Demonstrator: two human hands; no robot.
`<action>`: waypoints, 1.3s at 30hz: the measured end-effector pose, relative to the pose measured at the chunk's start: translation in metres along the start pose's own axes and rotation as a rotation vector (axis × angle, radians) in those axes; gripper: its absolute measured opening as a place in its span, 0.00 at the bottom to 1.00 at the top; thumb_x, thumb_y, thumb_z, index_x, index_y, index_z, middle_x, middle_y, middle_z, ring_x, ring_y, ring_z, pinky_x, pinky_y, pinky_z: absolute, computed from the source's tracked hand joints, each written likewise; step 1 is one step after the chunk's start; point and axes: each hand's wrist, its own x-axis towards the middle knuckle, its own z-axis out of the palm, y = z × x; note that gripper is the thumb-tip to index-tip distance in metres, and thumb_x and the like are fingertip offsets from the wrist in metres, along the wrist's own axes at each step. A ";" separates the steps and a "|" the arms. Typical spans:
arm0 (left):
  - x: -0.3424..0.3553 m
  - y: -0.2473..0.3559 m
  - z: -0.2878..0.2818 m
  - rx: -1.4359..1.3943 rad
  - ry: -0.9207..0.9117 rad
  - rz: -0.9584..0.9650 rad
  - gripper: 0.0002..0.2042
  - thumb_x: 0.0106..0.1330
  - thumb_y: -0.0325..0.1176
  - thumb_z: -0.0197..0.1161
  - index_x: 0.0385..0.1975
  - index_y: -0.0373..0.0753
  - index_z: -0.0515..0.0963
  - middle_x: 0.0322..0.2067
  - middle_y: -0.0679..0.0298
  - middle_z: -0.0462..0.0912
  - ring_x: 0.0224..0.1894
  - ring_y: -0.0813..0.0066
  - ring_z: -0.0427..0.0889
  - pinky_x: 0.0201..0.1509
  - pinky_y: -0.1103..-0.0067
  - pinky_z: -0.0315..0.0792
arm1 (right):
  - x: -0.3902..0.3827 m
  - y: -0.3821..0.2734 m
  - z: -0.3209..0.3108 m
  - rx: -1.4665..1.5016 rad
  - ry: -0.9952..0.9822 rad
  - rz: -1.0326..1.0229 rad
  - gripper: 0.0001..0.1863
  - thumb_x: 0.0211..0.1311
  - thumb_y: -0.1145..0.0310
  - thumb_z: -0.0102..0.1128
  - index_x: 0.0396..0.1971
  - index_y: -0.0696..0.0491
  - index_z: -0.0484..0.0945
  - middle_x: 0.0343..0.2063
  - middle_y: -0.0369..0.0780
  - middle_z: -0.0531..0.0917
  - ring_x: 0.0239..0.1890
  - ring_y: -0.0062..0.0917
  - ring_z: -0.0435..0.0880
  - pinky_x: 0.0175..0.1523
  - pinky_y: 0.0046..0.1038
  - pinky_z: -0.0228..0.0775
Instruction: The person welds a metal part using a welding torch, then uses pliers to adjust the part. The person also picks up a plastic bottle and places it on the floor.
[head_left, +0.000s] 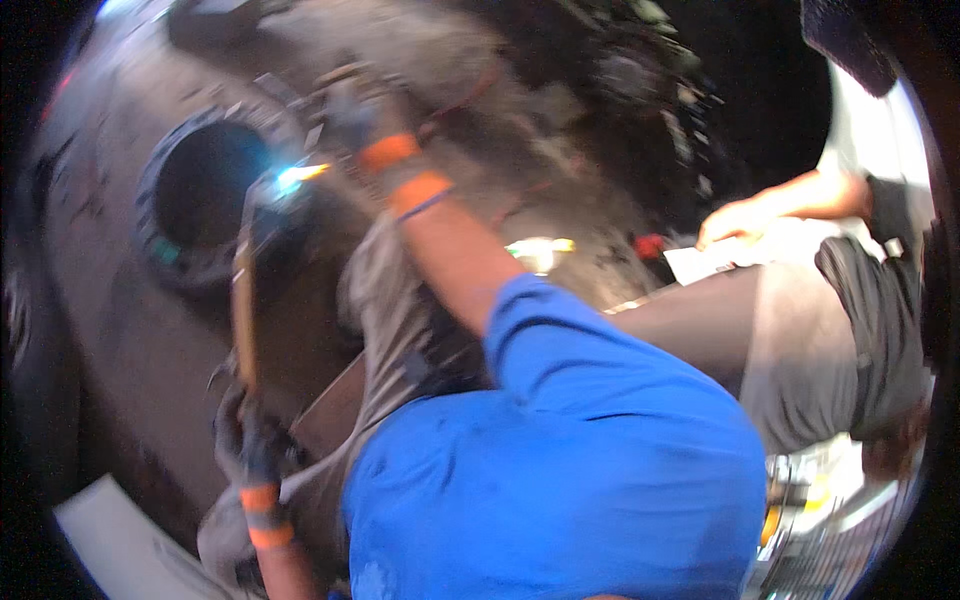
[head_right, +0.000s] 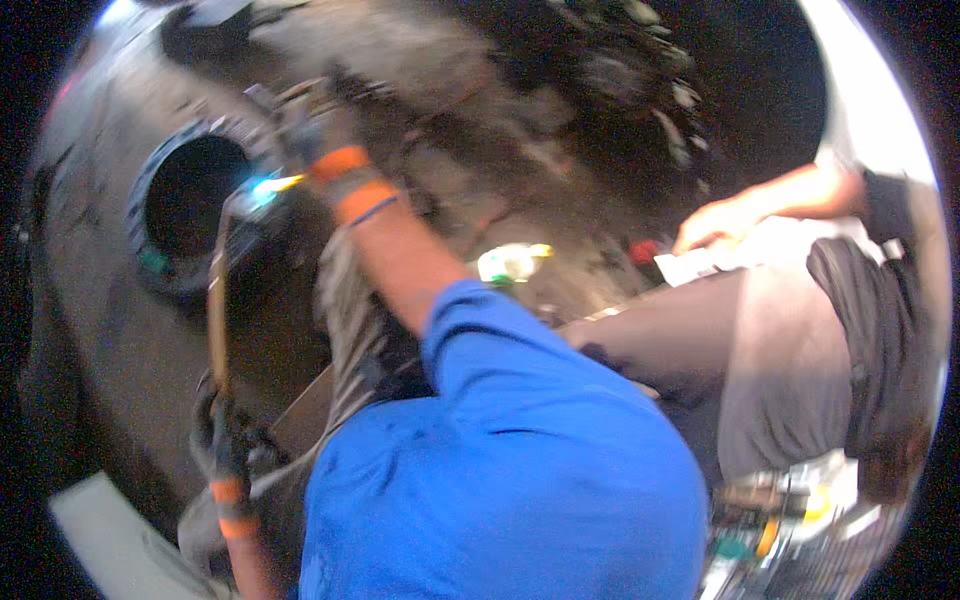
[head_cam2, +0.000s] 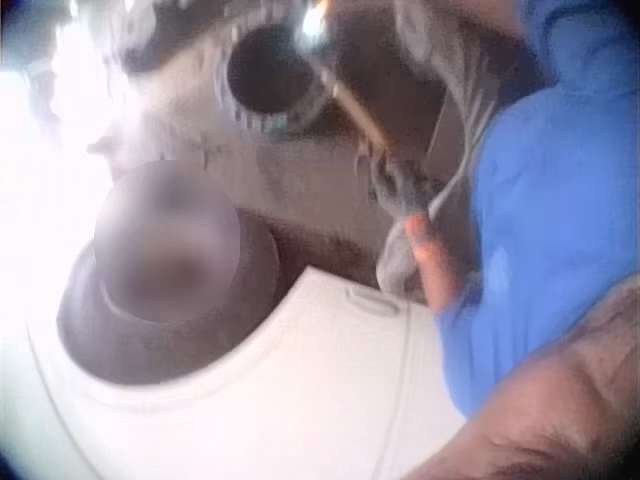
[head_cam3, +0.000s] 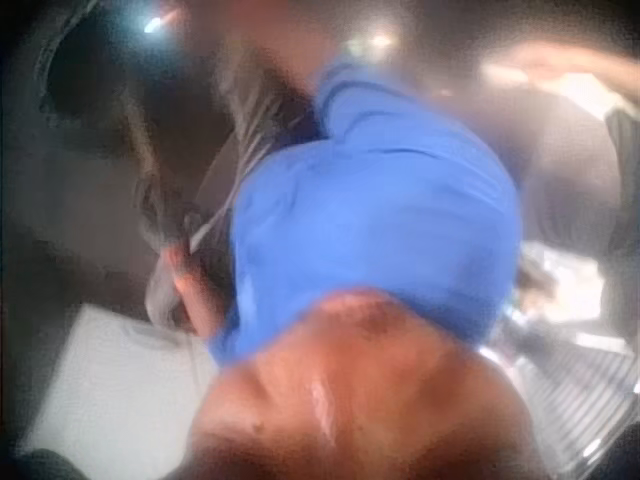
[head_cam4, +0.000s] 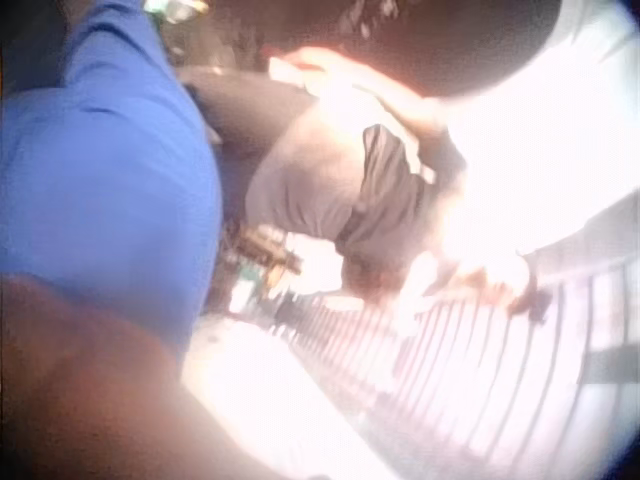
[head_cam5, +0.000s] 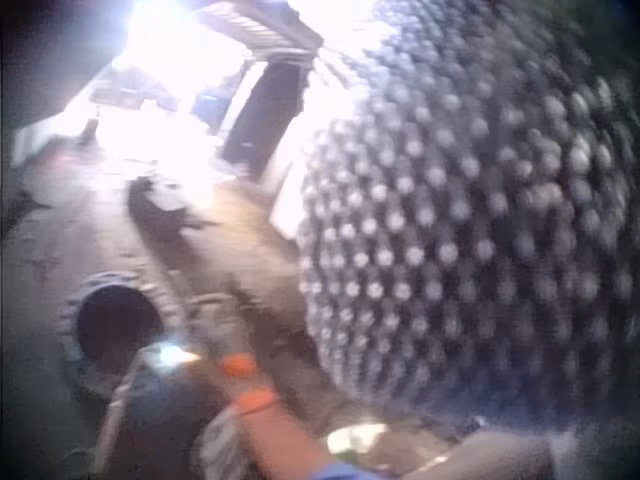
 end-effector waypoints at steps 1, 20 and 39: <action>0.004 -0.002 0.002 0.066 0.011 0.065 0.13 0.68 0.29 0.57 0.52 0.37 0.75 0.30 0.68 0.77 0.27 0.86 0.72 0.27 0.86 0.68 | 0.003 -0.004 -0.004 0.153 0.023 0.063 0.10 0.69 0.65 0.46 0.36 0.52 0.77 0.26 0.39 0.81 0.25 0.23 0.80 0.31 0.28 0.75; 0.007 -0.010 0.002 0.160 0.016 0.093 0.12 0.65 0.28 0.62 0.46 0.34 0.78 0.45 0.60 0.82 0.46 0.77 0.79 0.49 0.82 0.72 | 0.004 -0.017 -0.021 0.498 -0.187 0.316 0.16 0.67 0.67 0.43 0.42 0.62 0.77 0.33 0.46 0.85 0.29 0.32 0.86 0.35 0.31 0.82; 0.008 -0.007 0.003 0.233 0.008 0.159 0.13 0.64 0.28 0.63 0.47 0.32 0.77 0.45 0.59 0.82 0.47 0.78 0.78 0.52 0.82 0.71 | 0.005 -0.018 -0.022 0.453 -0.189 0.373 0.11 0.68 0.66 0.48 0.39 0.55 0.77 0.32 0.41 0.84 0.30 0.27 0.84 0.34 0.30 0.79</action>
